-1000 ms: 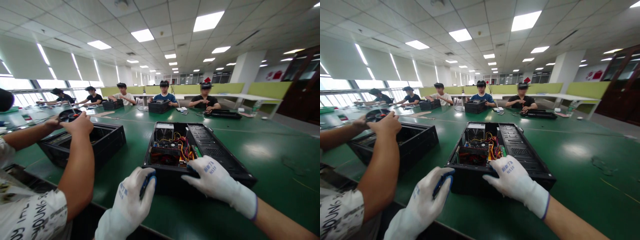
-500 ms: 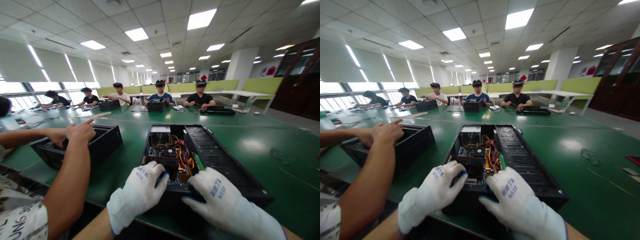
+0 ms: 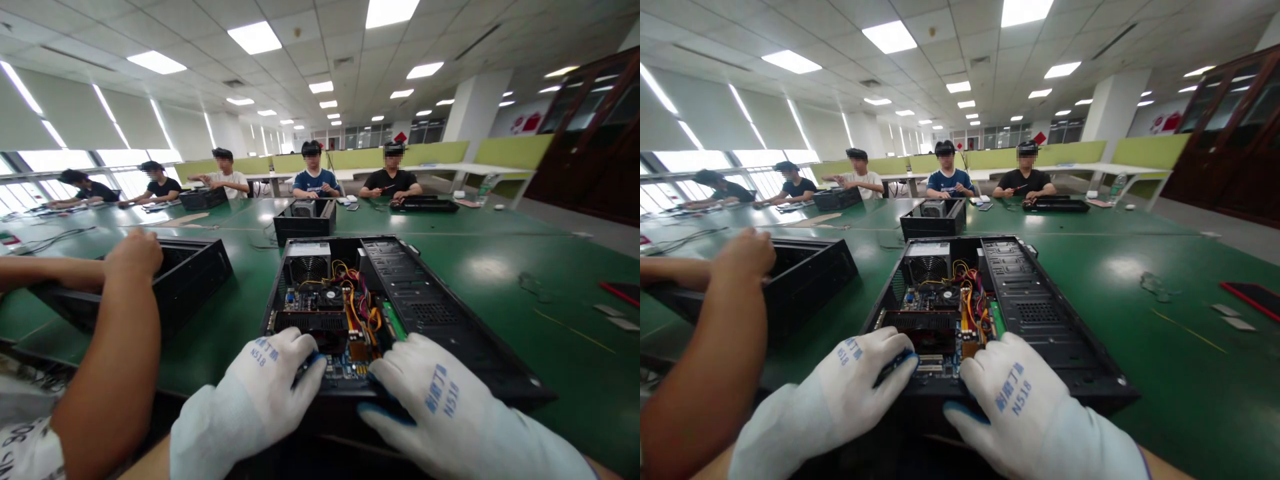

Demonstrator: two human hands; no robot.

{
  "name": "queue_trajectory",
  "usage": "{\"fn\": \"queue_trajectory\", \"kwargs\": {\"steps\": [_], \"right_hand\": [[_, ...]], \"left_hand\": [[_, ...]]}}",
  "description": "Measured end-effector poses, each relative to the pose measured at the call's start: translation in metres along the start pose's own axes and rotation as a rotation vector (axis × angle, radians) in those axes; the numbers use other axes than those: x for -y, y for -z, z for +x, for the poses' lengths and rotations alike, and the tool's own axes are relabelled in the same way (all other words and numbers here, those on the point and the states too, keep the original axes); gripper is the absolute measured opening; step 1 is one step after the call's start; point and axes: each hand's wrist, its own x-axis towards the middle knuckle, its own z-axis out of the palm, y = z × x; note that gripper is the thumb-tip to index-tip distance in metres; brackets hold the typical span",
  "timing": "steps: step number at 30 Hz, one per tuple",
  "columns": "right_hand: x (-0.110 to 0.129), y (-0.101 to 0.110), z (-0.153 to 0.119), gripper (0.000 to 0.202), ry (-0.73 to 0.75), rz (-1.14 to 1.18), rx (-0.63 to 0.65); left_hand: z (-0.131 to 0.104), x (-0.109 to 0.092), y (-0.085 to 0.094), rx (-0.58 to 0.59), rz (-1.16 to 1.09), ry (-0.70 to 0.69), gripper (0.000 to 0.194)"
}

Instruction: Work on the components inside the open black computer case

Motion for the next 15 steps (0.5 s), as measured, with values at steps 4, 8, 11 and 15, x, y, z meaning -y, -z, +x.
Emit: {"fn": "queue_trajectory", "kwargs": {"steps": [4,8,11,15], "right_hand": [[-0.001,0.011,0.005,0.030,-0.016,0.021,0.122],[-0.008,0.033,0.018,0.033,0.053,0.084,0.240],[-0.022,0.043,0.038,0.033,0.109,0.087,0.313],[-0.047,0.036,0.081,0.040,0.017,-0.066,0.390]], "left_hand": [[0.003,0.000,0.003,0.048,-0.001,0.022,0.024],[0.005,0.003,0.004,0.037,0.042,-0.033,0.026],[0.009,0.009,0.007,-0.003,0.112,-0.117,0.023],[0.023,0.020,0.013,-0.020,0.194,-0.212,0.030]]}}
